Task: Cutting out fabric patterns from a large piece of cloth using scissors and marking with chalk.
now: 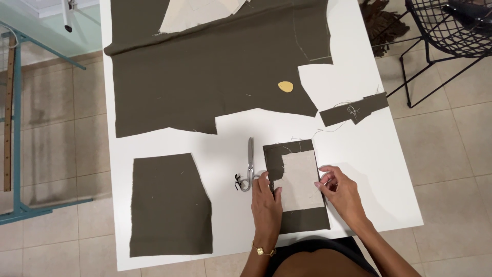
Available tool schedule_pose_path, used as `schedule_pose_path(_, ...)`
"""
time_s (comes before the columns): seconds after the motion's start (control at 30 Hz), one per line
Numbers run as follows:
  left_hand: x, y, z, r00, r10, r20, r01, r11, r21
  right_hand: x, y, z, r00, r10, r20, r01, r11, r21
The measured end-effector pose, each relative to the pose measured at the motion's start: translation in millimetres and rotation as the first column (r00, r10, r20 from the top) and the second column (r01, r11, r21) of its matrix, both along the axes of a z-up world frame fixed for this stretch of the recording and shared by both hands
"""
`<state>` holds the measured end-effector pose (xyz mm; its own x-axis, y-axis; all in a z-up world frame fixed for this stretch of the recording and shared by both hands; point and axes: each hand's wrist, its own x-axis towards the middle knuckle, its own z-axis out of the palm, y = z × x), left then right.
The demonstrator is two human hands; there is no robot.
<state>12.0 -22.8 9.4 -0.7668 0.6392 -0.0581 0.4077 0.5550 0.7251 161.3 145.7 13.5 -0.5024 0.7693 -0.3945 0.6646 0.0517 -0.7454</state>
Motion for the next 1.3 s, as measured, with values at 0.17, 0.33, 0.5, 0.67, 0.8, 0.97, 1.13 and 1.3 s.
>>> schedule_pose_path(0.17, 2.8, -3.3, -16.5, 0.996, 0.043, 0.072, -0.039, 0.998, -0.053, 4.2, 0.2, -8.6, 1.0, 0.029, -0.009, -0.029, 0.998, 0.047)
schedule_pose_path(0.33, 2.3, -5.2, -14.4, 0.979, 0.064, 0.192, -0.054, 0.997, -0.058, -0.9, -8.0, 7.6, 0.986, -0.034, -0.165, 0.048, 0.995, 0.083)
schedule_pose_path(0.5, 3.1, -7.3, -39.2, 0.993, 0.02, 0.12, -0.028, 0.997, 0.065, -13.6, -14.0, 27.1, 0.989, 0.123, -0.079, -0.121, 0.992, 0.031)
schedule_pose_path(0.67, 8.5, 18.0, 13.4, 0.92, -0.068, 0.385, 0.024, 0.993, 0.119, -0.5, 5.0, 5.5, 0.99, 0.129, -0.055, -0.136, 0.981, -0.139)
schedule_pose_path(0.8, 29.2, 54.4, 51.4, 0.916, -0.325, 0.235, 0.217, 0.895, 0.39, 12.0, 24.1, 49.3, 0.937, -0.237, -0.255, 0.059, 0.83, -0.554)
schedule_pose_path(0.97, 47.6, 78.5, 93.0, 0.748, -0.556, 0.363, 0.493, 0.831, 0.258, 31.7, 61.0, 81.1, 0.951, -0.301, 0.075, 0.308, 0.892, -0.331)
schedule_pose_path(1.13, 48.7, 67.1, 26.2, 0.826, -0.555, -0.094, 0.563, 0.815, 0.135, 69.9, 98.3, 38.5, 0.956, -0.285, -0.061, 0.238, 0.884, -0.403)
schedule_pose_path(1.3, 18.7, 54.9, 12.1, 0.796, -0.529, -0.293, 0.554, 0.833, 0.001, 68.8, 105.2, 27.0, 0.901, -0.415, -0.124, 0.284, 0.782, -0.555)
